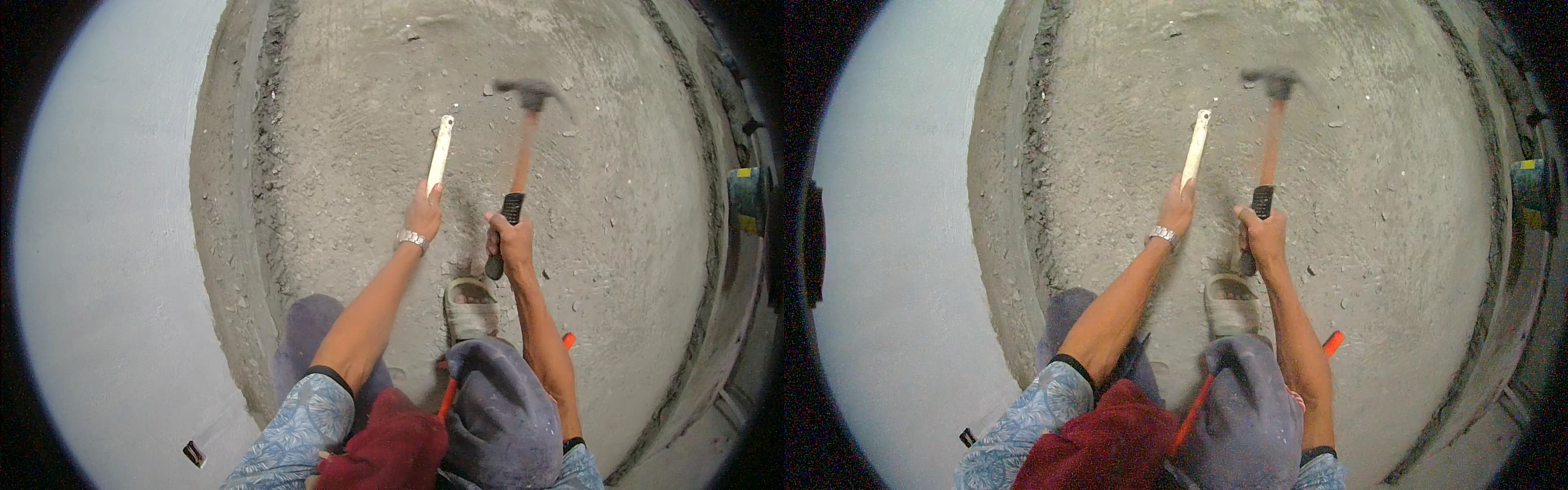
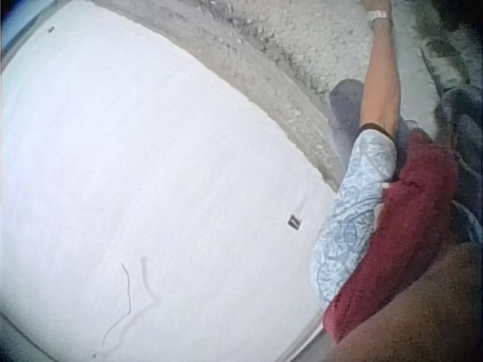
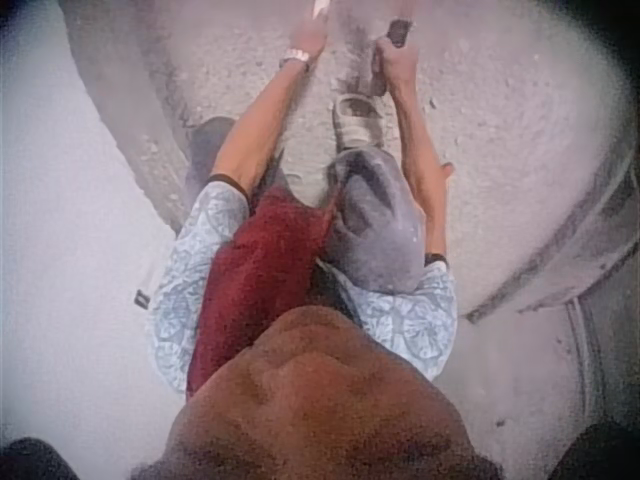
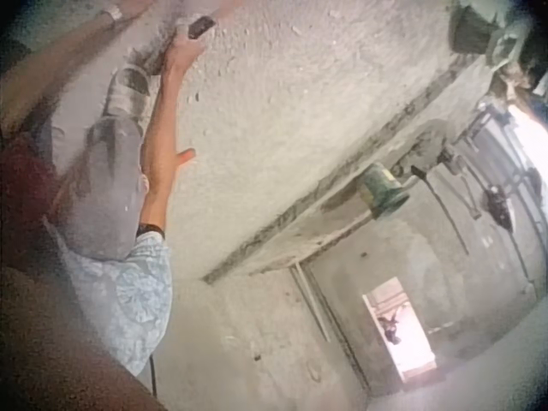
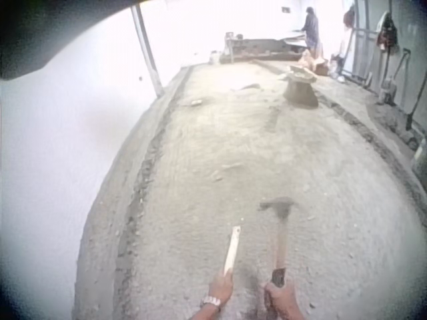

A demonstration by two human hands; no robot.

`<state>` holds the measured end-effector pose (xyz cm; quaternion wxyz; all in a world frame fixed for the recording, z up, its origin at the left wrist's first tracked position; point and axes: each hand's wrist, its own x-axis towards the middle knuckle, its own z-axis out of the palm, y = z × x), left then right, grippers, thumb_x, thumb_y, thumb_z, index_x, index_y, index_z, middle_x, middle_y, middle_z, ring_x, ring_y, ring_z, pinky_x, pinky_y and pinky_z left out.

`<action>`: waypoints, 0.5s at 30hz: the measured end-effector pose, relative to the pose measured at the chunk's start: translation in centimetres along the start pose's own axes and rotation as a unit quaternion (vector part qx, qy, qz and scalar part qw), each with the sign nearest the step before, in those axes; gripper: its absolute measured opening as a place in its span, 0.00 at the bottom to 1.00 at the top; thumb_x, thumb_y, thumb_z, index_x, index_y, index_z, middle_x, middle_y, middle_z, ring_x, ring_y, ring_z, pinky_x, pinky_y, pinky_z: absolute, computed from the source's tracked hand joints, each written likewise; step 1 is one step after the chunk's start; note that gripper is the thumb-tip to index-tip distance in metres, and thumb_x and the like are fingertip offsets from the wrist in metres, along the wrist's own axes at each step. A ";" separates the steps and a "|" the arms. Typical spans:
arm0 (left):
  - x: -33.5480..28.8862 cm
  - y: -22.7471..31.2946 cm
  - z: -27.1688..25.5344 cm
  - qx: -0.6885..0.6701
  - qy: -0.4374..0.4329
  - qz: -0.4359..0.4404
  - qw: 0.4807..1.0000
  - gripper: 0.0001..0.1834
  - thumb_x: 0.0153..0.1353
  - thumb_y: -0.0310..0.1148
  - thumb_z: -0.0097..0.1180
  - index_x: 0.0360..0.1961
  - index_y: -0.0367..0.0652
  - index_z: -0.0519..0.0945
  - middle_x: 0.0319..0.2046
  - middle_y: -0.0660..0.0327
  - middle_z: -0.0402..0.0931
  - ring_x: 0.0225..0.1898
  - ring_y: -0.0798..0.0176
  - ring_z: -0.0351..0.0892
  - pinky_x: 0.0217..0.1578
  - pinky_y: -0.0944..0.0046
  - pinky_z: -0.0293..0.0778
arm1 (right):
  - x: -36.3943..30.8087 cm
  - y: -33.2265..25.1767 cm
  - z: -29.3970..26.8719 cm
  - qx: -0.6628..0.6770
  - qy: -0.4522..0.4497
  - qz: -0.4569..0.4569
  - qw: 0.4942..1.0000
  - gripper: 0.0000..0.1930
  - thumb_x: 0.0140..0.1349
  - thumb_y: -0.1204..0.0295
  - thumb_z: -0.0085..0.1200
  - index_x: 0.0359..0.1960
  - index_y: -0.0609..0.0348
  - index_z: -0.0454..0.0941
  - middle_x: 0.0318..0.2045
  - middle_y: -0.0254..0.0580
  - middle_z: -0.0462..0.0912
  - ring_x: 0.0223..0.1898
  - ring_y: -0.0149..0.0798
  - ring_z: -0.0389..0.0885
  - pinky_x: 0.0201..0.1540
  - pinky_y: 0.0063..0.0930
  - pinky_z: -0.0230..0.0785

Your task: The person sits on the floor and repeatedly strikes a white plastic conduit pipe with a hammer to break it into smaller pieces. Another person is visible in the background working with a bucket and shovel.

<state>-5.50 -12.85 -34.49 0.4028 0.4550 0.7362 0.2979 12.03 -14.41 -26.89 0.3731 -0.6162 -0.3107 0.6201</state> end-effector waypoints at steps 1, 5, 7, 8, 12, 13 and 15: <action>-0.1 0.2 0.0 0.005 0.001 0.001 1.000 0.21 0.67 0.47 0.42 0.42 0.37 0.71 0.26 0.47 0.73 0.27 0.45 0.74 0.30 0.50 0.68 | -0.1 0.0 0.4 0.028 0.018 -0.030 0.999 0.13 0.55 0.72 0.56 0.17 0.54 0.66 0.10 0.32 0.67 0.09 0.28 0.65 0.13 0.25 0.58; -0.2 1.1 0.2 0.030 0.004 0.015 0.999 0.20 0.67 0.47 0.43 0.42 0.37 0.71 0.25 0.48 0.73 0.27 0.47 0.74 0.29 0.51 0.68 | 0.6 3.0 2.3 0.067 0.054 -0.074 0.993 0.11 0.54 0.72 0.55 0.18 0.58 0.68 0.11 0.34 0.69 0.10 0.29 0.66 0.13 0.27 0.59; 0.1 1.1 0.7 0.030 0.004 0.007 1.000 0.20 0.67 0.47 0.43 0.41 0.37 0.70 0.25 0.48 0.73 0.27 0.47 0.74 0.30 0.50 0.68 | 2.6 7.5 0.7 -0.085 0.045 -0.028 0.995 0.12 0.52 0.72 0.57 0.15 0.59 0.70 0.11 0.35 0.71 0.11 0.31 0.69 0.14 0.30 0.59; 0.4 0.5 1.0 0.022 0.005 -0.007 1.000 0.20 0.67 0.47 0.43 0.41 0.37 0.70 0.26 0.48 0.73 0.28 0.47 0.74 0.30 0.50 0.68 | 3.7 8.5 -0.4 -0.128 -0.008 0.064 0.990 0.12 0.51 0.71 0.58 0.15 0.60 0.71 0.12 0.36 0.71 0.11 0.32 0.69 0.15 0.32 0.59; -0.6 -0.2 -0.1 0.010 0.020 0.015 1.000 0.20 0.67 0.46 0.43 0.41 0.37 0.70 0.27 0.47 0.73 0.28 0.47 0.74 0.30 0.50 0.68 | 1.6 3.8 -0.7 -0.066 0.008 0.122 0.990 0.14 0.51 0.71 0.58 0.13 0.58 0.68 0.10 0.33 0.69 0.10 0.31 0.68 0.13 0.28 0.57; -0.7 0.1 -0.1 0.024 0.021 0.013 0.999 0.20 0.67 0.46 0.43 0.42 0.37 0.70 0.26 0.48 0.72 0.28 0.49 0.74 0.30 0.51 0.68 | 1.6 3.6 -0.9 -0.047 0.019 0.080 0.996 0.15 0.51 0.71 0.58 0.13 0.58 0.68 0.10 0.33 0.69 0.10 0.30 0.67 0.13 0.28 0.57; -1.0 0.2 -0.3 0.052 0.026 0.006 0.998 0.19 0.67 0.45 0.43 0.42 0.37 0.69 0.26 0.49 0.72 0.28 0.52 0.74 0.30 0.53 0.68 | 1.0 2.3 -1.3 -0.009 0.037 -0.001 0.999 0.15 0.52 0.71 0.58 0.12 0.57 0.67 0.10 0.33 0.68 0.09 0.29 0.67 0.12 0.27 0.57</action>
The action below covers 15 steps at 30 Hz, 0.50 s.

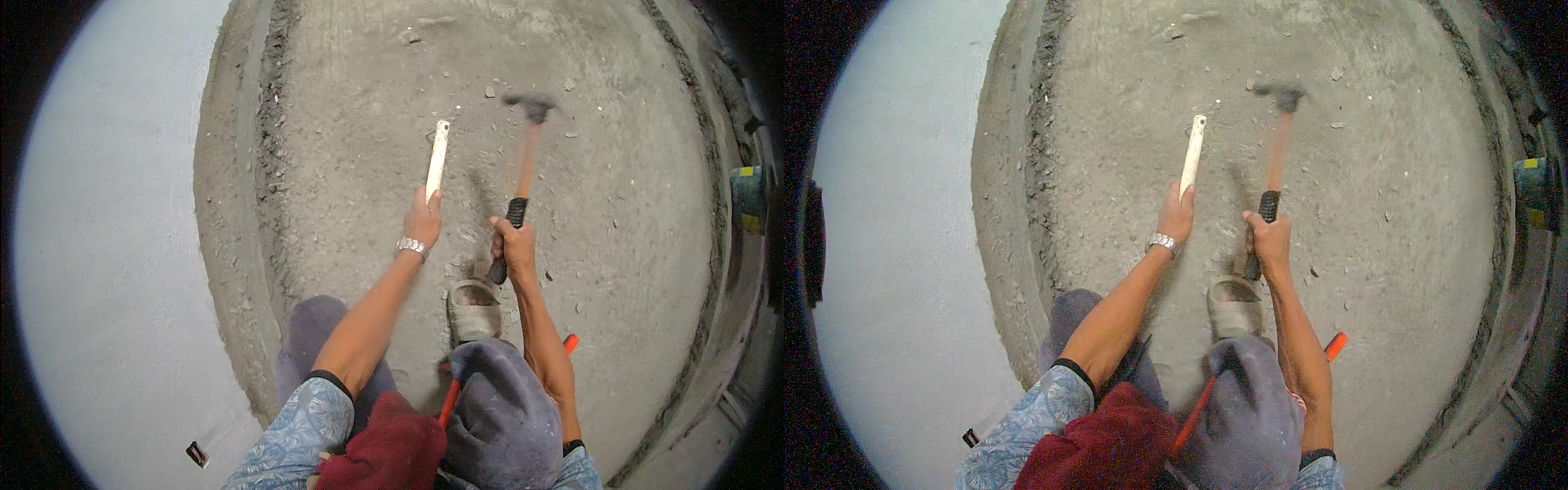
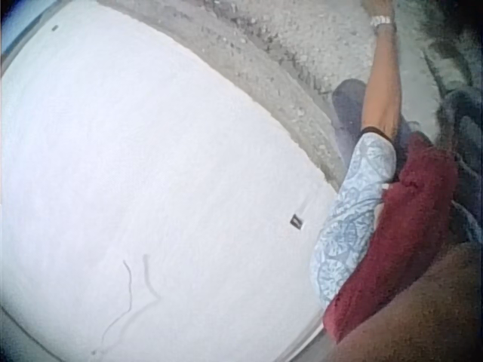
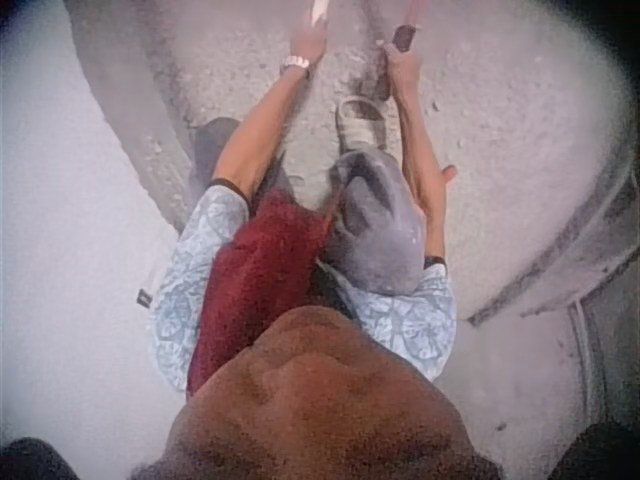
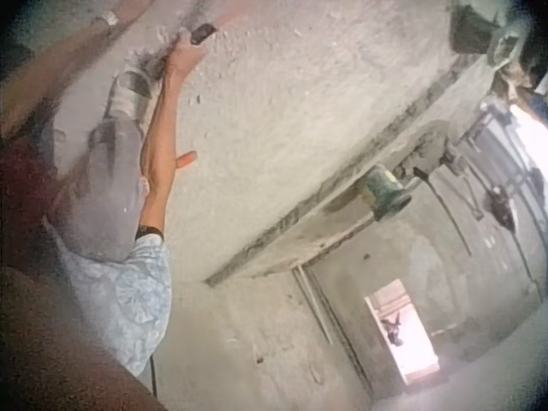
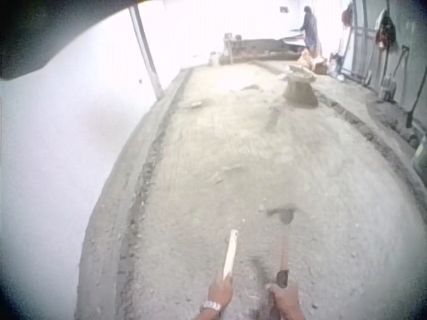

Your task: The person sits on the floor and repeatedly strikes a white plastic conduit pipe with a hammer to break it into smaller pieces. Another person is visible in the background working with a bucket and shovel.

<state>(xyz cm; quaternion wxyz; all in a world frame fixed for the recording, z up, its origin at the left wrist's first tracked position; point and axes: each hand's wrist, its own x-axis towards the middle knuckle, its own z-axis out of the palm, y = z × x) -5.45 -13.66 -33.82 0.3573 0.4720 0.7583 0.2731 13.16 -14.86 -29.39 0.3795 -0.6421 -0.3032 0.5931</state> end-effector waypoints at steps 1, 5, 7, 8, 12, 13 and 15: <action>0.1 -0.4 0.1 -0.026 -0.006 -0.002 1.000 0.19 0.67 0.46 0.43 0.42 0.38 0.69 0.25 0.50 0.71 0.27 0.53 0.74 0.29 0.54 0.68 | -0.5 -1.2 0.4 0.030 0.011 -0.030 0.999 0.15 0.53 0.71 0.58 0.12 0.56 0.67 0.10 0.32 0.69 0.09 0.29 0.66 0.12 0.27 0.57; 1.1 -1.5 0.3 -0.090 -0.034 -0.018 0.995 0.19 0.67 0.46 0.42 0.41 0.38 0.69 0.21 0.56 0.69 0.22 0.58 0.72 0.25 0.56 0.67 | -0.2 -0.6 2.9 0.096 0.049 -0.096 0.989 0.14 0.52 0.71 0.58 0.13 0.60 0.69 0.11 0.35 0.71 0.11 0.30 0.69 0.15 0.28 0.60; 1.5 -1.0 1.0 -0.086 -0.036 -0.004 0.996 0.19 0.67 0.46 0.42 0.41 0.39 0.69 0.19 0.58 0.69 0.20 0.59 0.71 0.23 0.57 0.67 | 1.5 3.6 2.2 -0.094 0.027 -0.067 0.993 0.13 0.49 0.70 0.58 0.14 0.63 0.71 0.11 0.38 0.72 0.12 0.32 0.70 0.16 0.30 0.62; 1.5 -1.1 1.1 -0.073 -0.021 0.011 0.997 0.19 0.67 0.46 0.42 0.41 0.39 0.70 0.18 0.58 0.68 0.19 0.60 0.70 0.22 0.57 0.67 | 1.9 4.8 2.0 -0.187 0.012 -0.048 0.981 0.12 0.48 0.70 0.58 0.15 0.64 0.71 0.12 0.39 0.73 0.12 0.33 0.71 0.17 0.31 0.62; 1.4 -2.2 0.1 -0.063 -0.009 -0.014 0.998 0.19 0.67 0.46 0.42 0.40 0.39 0.70 0.18 0.59 0.69 0.19 0.60 0.71 0.22 0.57 0.67 | 0.7 0.5 1.9 -0.168 -0.082 0.055 0.981 0.13 0.52 0.73 0.57 0.14 0.56 0.67 0.11 0.31 0.68 0.10 0.28 0.67 0.13 0.25 0.58; 1.3 -2.0 -0.1 -0.055 -0.011 -0.015 0.998 0.19 0.67 0.46 0.42 0.40 0.39 0.70 0.19 0.58 0.69 0.20 0.59 0.71 0.23 0.56 0.67 | 0.2 -0.4 1.7 -0.132 -0.078 0.064 0.986 0.12 0.52 0.73 0.57 0.16 0.56 0.67 0.11 0.30 0.68 0.10 0.27 0.66 0.13 0.25 0.58; 1.1 -1.5 -0.5 -0.039 -0.016 -0.019 0.999 0.19 0.67 0.46 0.43 0.40 0.39 0.70 0.20 0.56 0.71 0.21 0.56 0.72 0.24 0.55 0.67 | -0.8 -2.6 1.8 -0.040 -0.048 0.000 0.998 0.13 0.53 0.72 0.56 0.14 0.56 0.68 0.11 0.32 0.69 0.10 0.28 0.67 0.13 0.26 0.58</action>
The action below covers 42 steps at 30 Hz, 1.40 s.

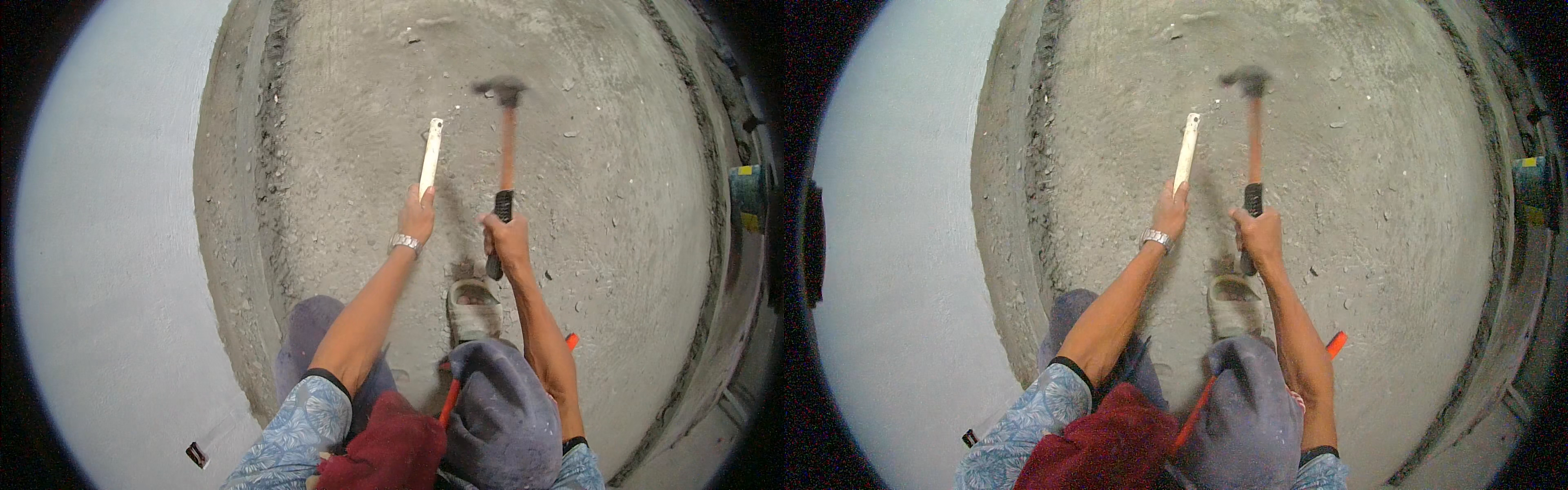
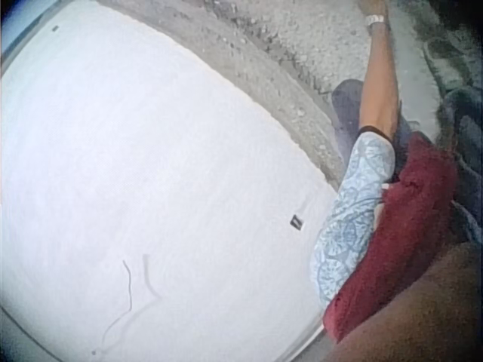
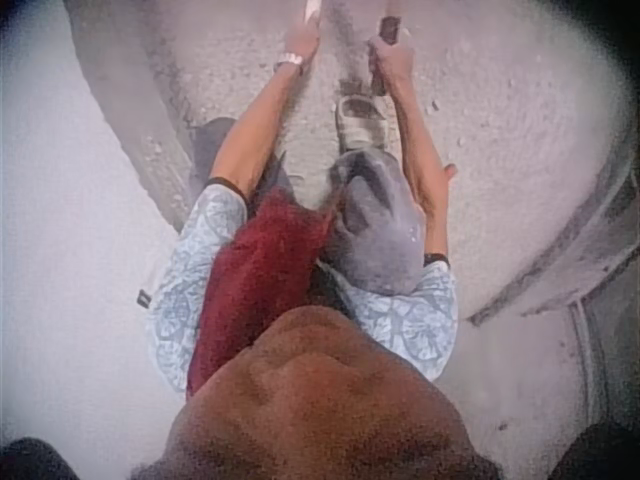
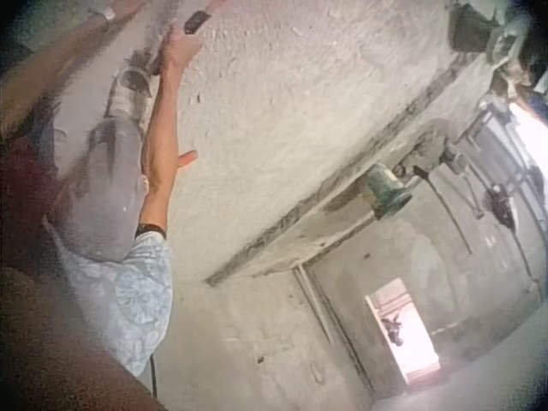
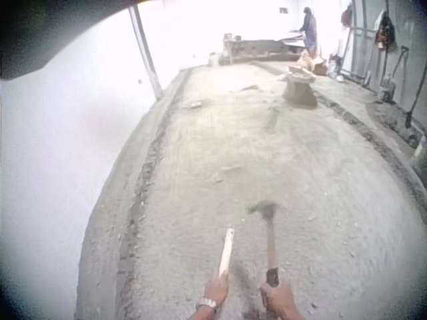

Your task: The person sits on the floor and repeatedly strikes a white plastic conduit pipe with a hammer to break it into smaller pieces. Another person is visible in the background working with a bucket and shovel.

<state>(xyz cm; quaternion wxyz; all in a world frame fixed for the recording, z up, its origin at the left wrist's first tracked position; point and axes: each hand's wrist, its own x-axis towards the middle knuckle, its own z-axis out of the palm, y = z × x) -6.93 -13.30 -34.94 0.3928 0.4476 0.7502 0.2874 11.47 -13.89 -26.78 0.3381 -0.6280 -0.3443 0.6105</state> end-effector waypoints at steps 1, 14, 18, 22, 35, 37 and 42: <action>-0.2 0.1 -0.1 0.011 0.008 0.003 1.000 0.19 0.67 0.46 0.43 0.40 0.39 0.70 0.20 0.55 0.71 0.21 0.55 0.73 0.24 0.54 0.67 | -0.4 -0.8 0.3 0.044 0.016 -0.033 0.998 0.13 0.53 0.71 0.56 0.13 0.56 0.69 0.11 0.32 0.70 0.10 0.28 0.68 0.13 0.26 0.59; -0.6 -1.4 -1.4 -0.032 -0.019 -0.017 0.999 0.19 0.67 0.46 0.43 0.43 0.39 0.69 0.32 0.42 0.75 0.37 0.36 0.75 0.38 0.45 0.68 | 1.3 2.5 -0.2 -0.128 -0.020 0.058 0.990 0.14 0.48 0.68 0.61 0.14 0.60 0.71 0.12 0.38 0.73 0.13 0.33 0.71 0.16 0.31 0.60; -1.1 -1.2 -1.5 -0.065 -0.059 -0.018 0.996 0.19 0.67 0.47 0.43 0.43 0.40 0.69 0.24 0.49 0.74 0.27 0.46 0.76 0.29 0.50 0.70 | -1.1 -2.3 0.6 0.023 0.010 -0.071 0.997 0.15 0.52 0.70 0.58 0.12 0.57 0.67 0.11 0.33 0.70 0.10 0.28 0.68 0.13 0.28 0.57; -1.0 1.2 -1.4 -0.192 -0.084 -0.113 0.971 0.17 0.68 0.47 0.42 0.40 0.43 0.68 0.16 0.64 0.67 0.14 0.66 0.66 0.14 0.62 0.65 | -0.4 0.4 2.4 0.063 0.053 -0.102 0.991 0.16 0.52 0.70 0.57 0.12 0.58 0.66 0.11 0.32 0.71 0.10 0.30 0.67 0.14 0.29 0.58; 1.1 -2.1 -2.7 -0.143 -0.044 -0.031 0.988 0.16 0.68 0.50 0.42 0.37 0.48 0.66 0.15 0.71 0.59 0.11 0.76 0.58 0.10 0.71 0.60 | 0.3 -3.1 2.4 -0.082 -0.011 -0.063 0.995 0.13 0.52 0.70 0.57 0.14 0.60 0.69 0.11 0.34 0.71 0.11 0.29 0.70 0.15 0.28 0.60; 1.1 -0.2 -3.1 -0.190 -0.059 -0.077 0.977 0.16 0.68 0.50 0.42 0.38 0.48 0.66 0.15 0.71 0.59 0.11 0.75 0.58 0.11 0.70 0.60 | 0.5 -3.8 3.7 0.005 -0.006 -0.133 0.991 0.12 0.55 0.73 0.55 0.16 0.58 0.69 0.11 0.32 0.70 0.10 0.27 0.68 0.12 0.25 0.58; 1.8 1.2 -2.6 -0.229 -0.077 -0.105 0.965 0.16 0.67 0.50 0.44 0.39 0.47 0.65 0.15 0.71 0.59 0.11 0.75 0.58 0.11 0.69 0.61 | 5.1 4.8 4.2 -0.153 0.007 -0.052 0.987 0.13 0.53 0.72 0.56 0.14 0.59 0.68 0.11 0.34 0.70 0.10 0.29 0.68 0.13 0.26 0.59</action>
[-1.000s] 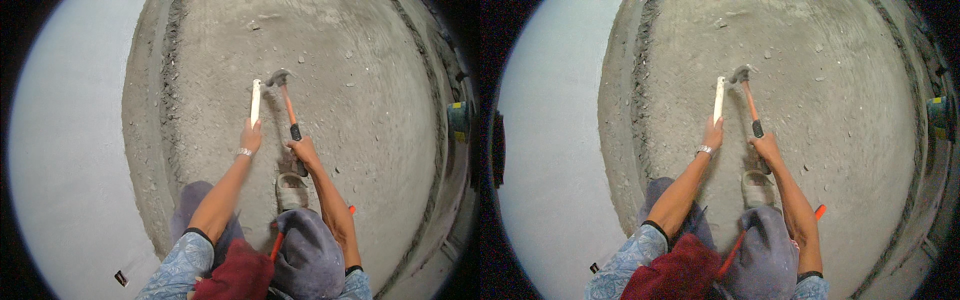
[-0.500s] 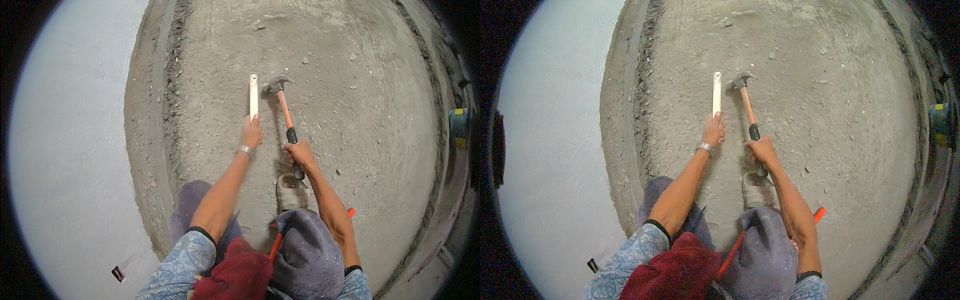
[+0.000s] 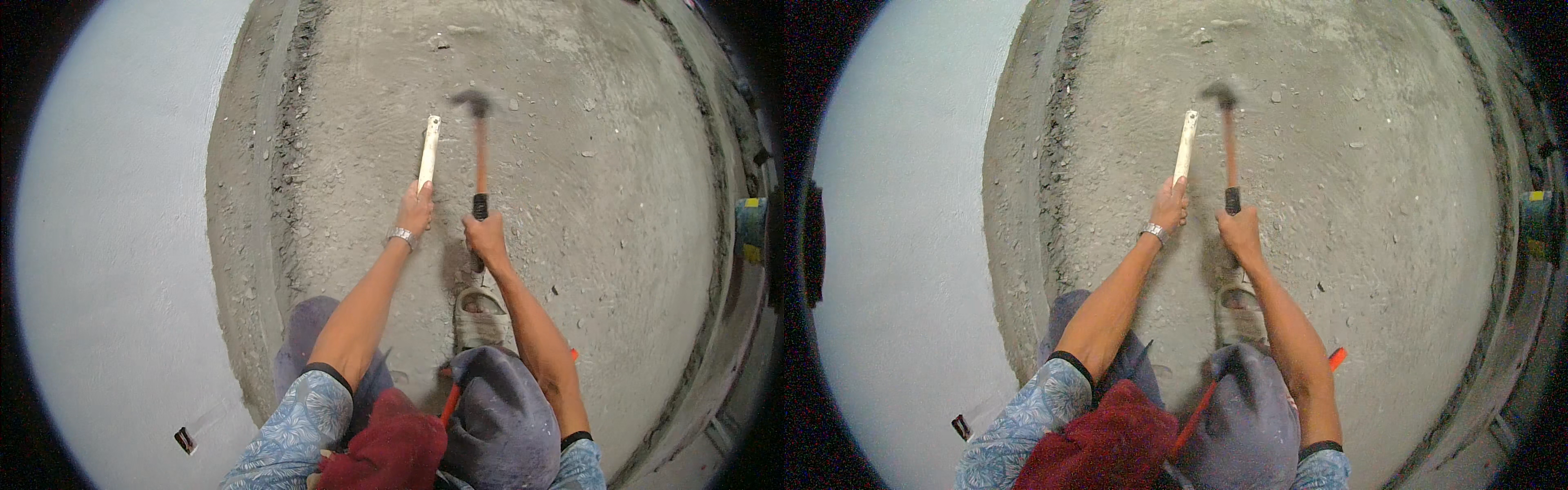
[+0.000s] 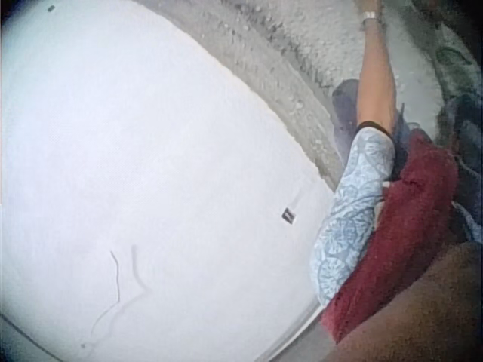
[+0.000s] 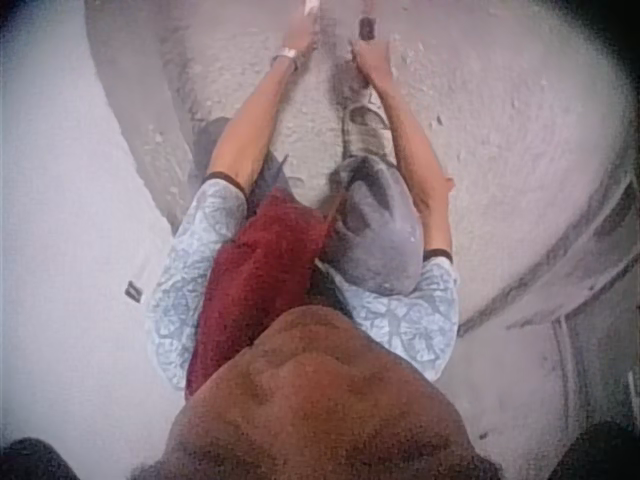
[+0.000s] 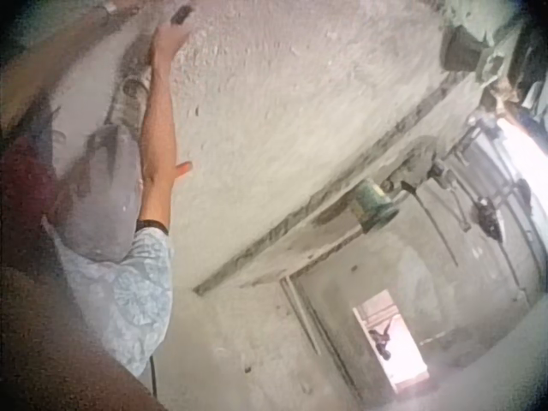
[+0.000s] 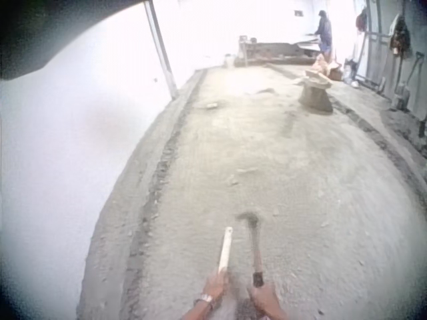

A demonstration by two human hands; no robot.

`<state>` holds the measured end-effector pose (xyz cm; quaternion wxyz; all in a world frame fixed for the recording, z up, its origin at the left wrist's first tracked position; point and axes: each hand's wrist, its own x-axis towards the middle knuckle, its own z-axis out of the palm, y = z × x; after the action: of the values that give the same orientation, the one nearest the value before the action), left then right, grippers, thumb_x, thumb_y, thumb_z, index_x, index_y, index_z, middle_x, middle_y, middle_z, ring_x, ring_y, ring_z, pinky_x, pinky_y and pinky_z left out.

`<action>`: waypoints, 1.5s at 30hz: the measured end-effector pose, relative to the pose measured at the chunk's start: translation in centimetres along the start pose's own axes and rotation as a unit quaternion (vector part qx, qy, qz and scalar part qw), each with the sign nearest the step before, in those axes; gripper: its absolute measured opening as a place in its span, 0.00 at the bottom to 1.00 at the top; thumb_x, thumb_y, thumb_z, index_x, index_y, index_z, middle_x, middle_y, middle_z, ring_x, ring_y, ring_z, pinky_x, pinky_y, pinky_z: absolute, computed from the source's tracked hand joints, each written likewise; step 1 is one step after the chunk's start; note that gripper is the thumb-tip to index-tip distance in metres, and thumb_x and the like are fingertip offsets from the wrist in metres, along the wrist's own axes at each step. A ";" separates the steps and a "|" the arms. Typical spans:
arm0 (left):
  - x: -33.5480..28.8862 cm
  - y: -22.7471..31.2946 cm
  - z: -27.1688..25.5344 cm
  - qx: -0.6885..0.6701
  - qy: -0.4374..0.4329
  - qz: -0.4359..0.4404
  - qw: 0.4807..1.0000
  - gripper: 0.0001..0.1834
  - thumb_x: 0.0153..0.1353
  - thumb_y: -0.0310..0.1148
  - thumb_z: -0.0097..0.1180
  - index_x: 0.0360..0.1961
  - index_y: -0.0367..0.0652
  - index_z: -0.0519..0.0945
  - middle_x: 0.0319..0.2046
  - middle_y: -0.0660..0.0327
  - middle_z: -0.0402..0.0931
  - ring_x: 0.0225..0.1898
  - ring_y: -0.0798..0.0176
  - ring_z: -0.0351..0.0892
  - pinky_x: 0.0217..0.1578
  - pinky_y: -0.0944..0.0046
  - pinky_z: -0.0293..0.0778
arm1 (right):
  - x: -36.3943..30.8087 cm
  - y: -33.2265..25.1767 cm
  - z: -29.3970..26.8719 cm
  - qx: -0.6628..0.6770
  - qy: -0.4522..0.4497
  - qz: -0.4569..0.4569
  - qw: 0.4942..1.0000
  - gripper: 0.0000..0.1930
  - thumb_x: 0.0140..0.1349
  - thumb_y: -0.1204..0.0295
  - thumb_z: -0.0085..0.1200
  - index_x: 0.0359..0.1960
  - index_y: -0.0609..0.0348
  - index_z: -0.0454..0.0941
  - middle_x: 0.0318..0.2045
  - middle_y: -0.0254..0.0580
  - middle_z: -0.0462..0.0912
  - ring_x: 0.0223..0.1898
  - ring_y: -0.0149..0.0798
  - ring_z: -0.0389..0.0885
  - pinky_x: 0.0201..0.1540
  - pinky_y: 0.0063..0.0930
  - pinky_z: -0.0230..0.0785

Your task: The person sits on the floor and repeatedly strikes a white plastic conduit pipe with a hammer to break it into smaller pieces. Another person is visible in the background working with a bucket and shovel.

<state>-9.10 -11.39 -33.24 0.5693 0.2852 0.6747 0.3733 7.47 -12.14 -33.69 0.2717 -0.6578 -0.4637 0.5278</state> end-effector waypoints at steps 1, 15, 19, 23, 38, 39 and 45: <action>-0.1 -0.6 -0.7 0.016 0.029 -0.007 0.999 0.16 0.67 0.50 0.44 0.39 0.47 0.65 0.15 0.71 0.59 0.11 0.75 0.58 0.11 0.69 0.61 | -0.1 -0.3 0.0 -0.011 -0.040 0.040 0.998 0.13 0.52 0.72 0.57 0.14 0.58 0.68 0.11 0.34 0.70 0.10 0.29 0.68 0.13 0.26 0.58; -1.4 0.5 -0.4 -0.043 -0.009 -0.052 0.998 0.17 0.66 0.50 0.44 0.37 0.46 0.67 0.14 0.72 0.59 0.11 0.75 0.58 0.10 0.70 0.60 | -3.9 -3.2 -0.9 0.117 -0.012 0.008 0.993 0.13 0.51 0.70 0.57 0.13 0.60 0.69 0.11 0.35 0.71 0.12 0.30 0.70 0.15 0.28 0.60; -0.9 -1.5 -2.6 0.050 0.023 -0.017 0.998 0.18 0.66 0.51 0.44 0.38 0.45 0.67 0.15 0.70 0.61 0.11 0.73 0.60 0.10 0.68 0.61 | -2.8 -1.4 -1.1 -0.032 -0.117 0.106 0.987 0.12 0.48 0.69 0.58 0.14 0.61 0.71 0.12 0.35 0.71 0.13 0.33 0.70 0.17 0.31 0.61; -0.8 0.1 -4.7 0.126 0.041 0.002 0.991 0.20 0.66 0.52 0.44 0.37 0.44 0.67 0.16 0.68 0.63 0.12 0.71 0.63 0.12 0.67 0.64 | -5.0 0.0 -3.6 -0.057 -0.110 0.121 0.985 0.13 0.48 0.66 0.59 0.15 0.61 0.72 0.11 0.35 0.70 0.12 0.34 0.69 0.17 0.33 0.60; -7.3 9.4 3.6 -0.136 -0.153 0.065 0.977 0.29 0.64 0.58 0.45 0.47 0.40 0.71 0.17 0.69 0.67 0.15 0.74 0.68 0.16 0.71 0.67 | -18.5 -6.7 -19.5 -0.429 -0.065 0.209 0.877 0.19 0.63 0.57 0.51 0.31 0.64 0.70 0.16 0.43 0.72 0.13 0.38 0.71 0.16 0.35 0.64; -7.3 9.1 4.3 -0.130 -0.172 0.067 0.974 0.29 0.64 0.58 0.45 0.47 0.40 0.71 0.17 0.69 0.67 0.15 0.74 0.68 0.16 0.71 0.67 | -18.5 -6.1 -19.7 -0.429 -0.051 0.246 0.867 0.19 0.66 0.56 0.48 0.30 0.63 0.70 0.15 0.40 0.71 0.12 0.36 0.70 0.13 0.33 0.63; -8.9 9.4 5.1 -0.124 -0.222 0.059 0.965 0.29 0.64 0.58 0.46 0.48 0.40 0.71 0.17 0.69 0.68 0.16 0.75 0.67 0.18 0.72 0.67 | -16.8 -7.0 -19.4 -0.464 -0.103 0.258 0.841 0.17 0.66 0.58 0.46 0.31 0.62 0.68 0.16 0.36 0.70 0.12 0.33 0.70 0.12 0.31 0.65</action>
<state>-2.76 -12.39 -20.90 0.7126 0.3275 0.4621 0.4141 23.34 -21.64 -14.58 -0.2604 -0.7446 -0.4933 0.3666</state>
